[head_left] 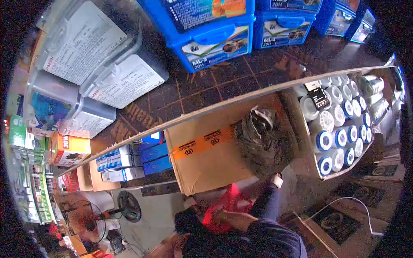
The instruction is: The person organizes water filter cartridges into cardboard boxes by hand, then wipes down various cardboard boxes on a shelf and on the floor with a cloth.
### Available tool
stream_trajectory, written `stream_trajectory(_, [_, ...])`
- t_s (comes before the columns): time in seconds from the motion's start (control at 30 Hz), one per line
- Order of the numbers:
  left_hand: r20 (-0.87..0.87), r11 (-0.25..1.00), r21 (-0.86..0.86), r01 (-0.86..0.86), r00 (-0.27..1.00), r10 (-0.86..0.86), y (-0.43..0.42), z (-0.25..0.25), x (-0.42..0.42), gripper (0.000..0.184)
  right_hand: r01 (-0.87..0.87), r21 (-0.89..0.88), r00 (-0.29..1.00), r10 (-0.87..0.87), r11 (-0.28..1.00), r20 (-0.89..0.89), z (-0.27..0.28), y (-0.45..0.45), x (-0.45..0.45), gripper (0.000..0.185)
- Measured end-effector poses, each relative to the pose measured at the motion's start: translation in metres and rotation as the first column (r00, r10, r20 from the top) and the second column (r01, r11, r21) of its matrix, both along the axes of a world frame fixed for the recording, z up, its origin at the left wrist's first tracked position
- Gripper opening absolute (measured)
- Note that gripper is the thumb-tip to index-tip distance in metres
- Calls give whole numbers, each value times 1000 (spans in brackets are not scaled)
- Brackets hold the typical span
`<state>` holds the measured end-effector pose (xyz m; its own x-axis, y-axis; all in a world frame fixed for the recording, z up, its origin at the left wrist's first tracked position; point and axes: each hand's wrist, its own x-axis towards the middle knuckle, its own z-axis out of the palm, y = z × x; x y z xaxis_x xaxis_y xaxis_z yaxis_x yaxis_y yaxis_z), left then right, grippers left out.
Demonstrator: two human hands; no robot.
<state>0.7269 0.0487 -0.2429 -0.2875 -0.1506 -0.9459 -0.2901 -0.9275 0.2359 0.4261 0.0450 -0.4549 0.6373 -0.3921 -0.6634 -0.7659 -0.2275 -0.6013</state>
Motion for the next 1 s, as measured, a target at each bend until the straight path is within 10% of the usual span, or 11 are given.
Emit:
stream_trajectory(0.47, [-75, 969, -99, 224, 970, -232, -36, -93, -80, 28, -4, -13, 998, 3, 1000, -61, -12, -22, -62, 32])
stream_trajectory(0.57, [-19, 691, -688, 220, 947, -320, -65, -58, -172, 26, -4, -25, 997, 2, 1000, -73, -29, -28, -74, 31])
stream_trajectory(0.8, [-324, 406, -882, 239, 319, -891, -49, 34, -268, 30, 45, -88, 998, -49, 995, -45, -48, -27, -102, 29])
stream_trajectory(1.0, [-240, 354, -888, 293, 360, -901, -19, 49, -249, 31, 600, -152, 773, -521, 785, 361, 46, -20, -183, 32])
